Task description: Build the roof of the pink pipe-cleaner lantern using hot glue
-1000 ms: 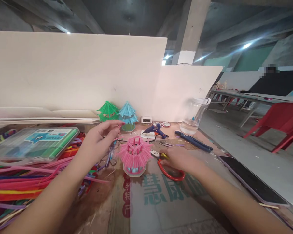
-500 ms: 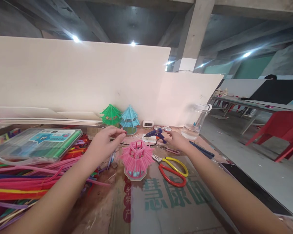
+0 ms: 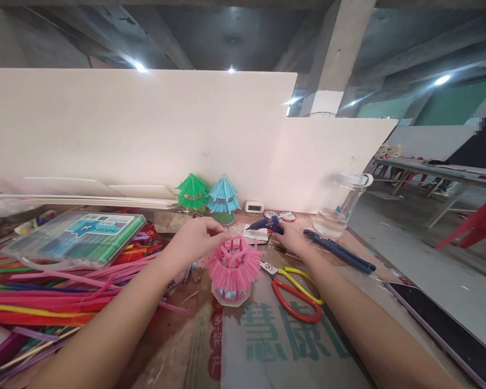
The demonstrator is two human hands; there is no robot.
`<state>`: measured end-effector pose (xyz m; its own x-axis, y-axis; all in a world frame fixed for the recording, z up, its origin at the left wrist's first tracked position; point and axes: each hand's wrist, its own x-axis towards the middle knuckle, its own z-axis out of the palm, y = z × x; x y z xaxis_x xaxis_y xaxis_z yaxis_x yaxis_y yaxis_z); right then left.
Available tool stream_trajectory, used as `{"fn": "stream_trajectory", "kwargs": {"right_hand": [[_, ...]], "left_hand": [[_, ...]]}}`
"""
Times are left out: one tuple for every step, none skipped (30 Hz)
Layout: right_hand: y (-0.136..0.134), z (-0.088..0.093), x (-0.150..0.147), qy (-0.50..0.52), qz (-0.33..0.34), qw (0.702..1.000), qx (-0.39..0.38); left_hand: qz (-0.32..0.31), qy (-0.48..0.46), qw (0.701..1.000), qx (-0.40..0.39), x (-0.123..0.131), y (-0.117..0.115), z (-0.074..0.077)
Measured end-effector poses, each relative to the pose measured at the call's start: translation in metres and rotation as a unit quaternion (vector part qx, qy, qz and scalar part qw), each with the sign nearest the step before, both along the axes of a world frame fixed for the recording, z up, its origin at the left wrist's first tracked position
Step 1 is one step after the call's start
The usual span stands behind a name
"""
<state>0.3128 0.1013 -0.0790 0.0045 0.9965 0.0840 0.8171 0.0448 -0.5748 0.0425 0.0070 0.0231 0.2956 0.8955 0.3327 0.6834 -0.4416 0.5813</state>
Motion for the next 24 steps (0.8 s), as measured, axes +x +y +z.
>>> {"fn": "stream_trajectory", "kwargs": {"right_hand": [[0.0, -0.001, 0.001, 0.007, 0.002, 1.0, 0.002], [0.0, -0.001, 0.003, 0.016, 0.004, 1.0, 0.004], [-0.001, -0.001, 0.004, 0.025, 0.005, 1.0, 0.007], [-0.001, -0.001, 0.007, 0.036, 0.004, 0.999, 0.01], [-0.001, 0.0, 0.009, 0.049, 0.002, 0.999, 0.012], [-0.002, 0.002, 0.012, 0.062, 0.0, 0.998, 0.014], [-0.002, 0.004, 0.014, 0.077, -0.004, 0.997, 0.016], [-0.002, 0.008, 0.016, 0.094, -0.006, 0.995, 0.017], [-0.003, 0.011, 0.018, 0.113, -0.008, 0.993, 0.019], [-0.004, 0.016, 0.019, 0.133, -0.009, 0.991, 0.023], [-0.006, 0.02, 0.019, 0.154, -0.009, 0.988, 0.029], [-0.008, 0.026, 0.019, 0.175, -0.009, 0.984, 0.036], [-0.011, 0.031, 0.018, 0.195, -0.008, 0.98, 0.045], [-0.015, 0.037, 0.016, 0.215, -0.005, 0.975, 0.055], [-0.019, 0.043, 0.015, 0.234, -0.001, 0.97, 0.065], [-0.025, 0.049, 0.012, 0.253, 0.007, 0.965, 0.074], [-0.031, 0.054, 0.01, 0.27, 0.018, 0.959, 0.082], [-0.038, 0.06, 0.008, 0.285, 0.032, 0.954, 0.089], [-0.046, 0.064, 0.006, 0.298, 0.049, 0.949, 0.093], [-0.054, 0.068, 0.004, 0.307, 0.066, 0.945, 0.095], [-0.063, 0.072, 0.002, 0.314, 0.082, 0.941, 0.095], [-0.071, 0.074, 0.001, 0.319, 0.095, 0.938, 0.092], [-0.078, 0.076, 0.0, 0.322, 0.106, 0.937, 0.086], [-0.085, 0.078, -0.001, 0.318, 0.114, 0.938, 0.078]], "left_hand": [[0.007, -0.006, 1.0, 0.008, 0.0, 0.0, -0.001], [0.015, -0.015, 1.0, 0.017, -0.001, 0.0, -0.002], [0.024, -0.024, 0.999, 0.026, -0.002, 0.0, -0.002], [0.035, -0.035, 0.998, 0.036, -0.005, 0.0, -0.002], [0.045, -0.046, 0.997, 0.045, -0.008, 0.001, -0.001], [0.057, -0.06, 0.995, 0.055, -0.012, 0.001, 0.001], [0.069, -0.075, 0.993, 0.066, -0.017, 0.001, 0.003], [0.08, -0.089, 0.99, 0.076, -0.022, 0.001, 0.005], [0.094, -0.113, 0.985, 0.086, -0.027, 0.001, 0.008], [0.108, -0.127, 0.982, 0.088, -0.032, 0.001, 0.011], [0.12, -0.135, 0.98, 0.086, -0.037, 0.0, 0.014], [0.132, -0.136, 0.978, 0.084, -0.042, -0.001, 0.016], [0.141, -0.129, 0.978, 0.081, -0.045, -0.002, 0.018], [0.146, -0.115, 0.979, 0.08, -0.048, -0.003, 0.019], [0.149, -0.096, 0.981, 0.082, -0.051, -0.004, 0.02], [0.149, -0.075, 0.982, 0.085, -0.053, -0.005, 0.02], [0.151, -0.054, 0.983, 0.088, -0.054, -0.005, 0.02], [0.154, -0.035, 0.983, 0.09, -0.055, -0.006, 0.019], [0.154, -0.017, 0.984, 0.088, -0.056, -0.006, 0.018], [0.149, -0.004, 0.985, 0.083, -0.056, -0.006, 0.017], [0.132, 0.006, 0.989, 0.072, -0.055, -0.005, 0.015], [0.106, 0.011, 0.993, 0.058, -0.054, -0.005, 0.013], [0.072, 0.01, 0.996, 0.041, -0.053, -0.004, 0.01], [0.038, 0.006, 0.999, 0.023, -0.05, -0.004, 0.007]]}}
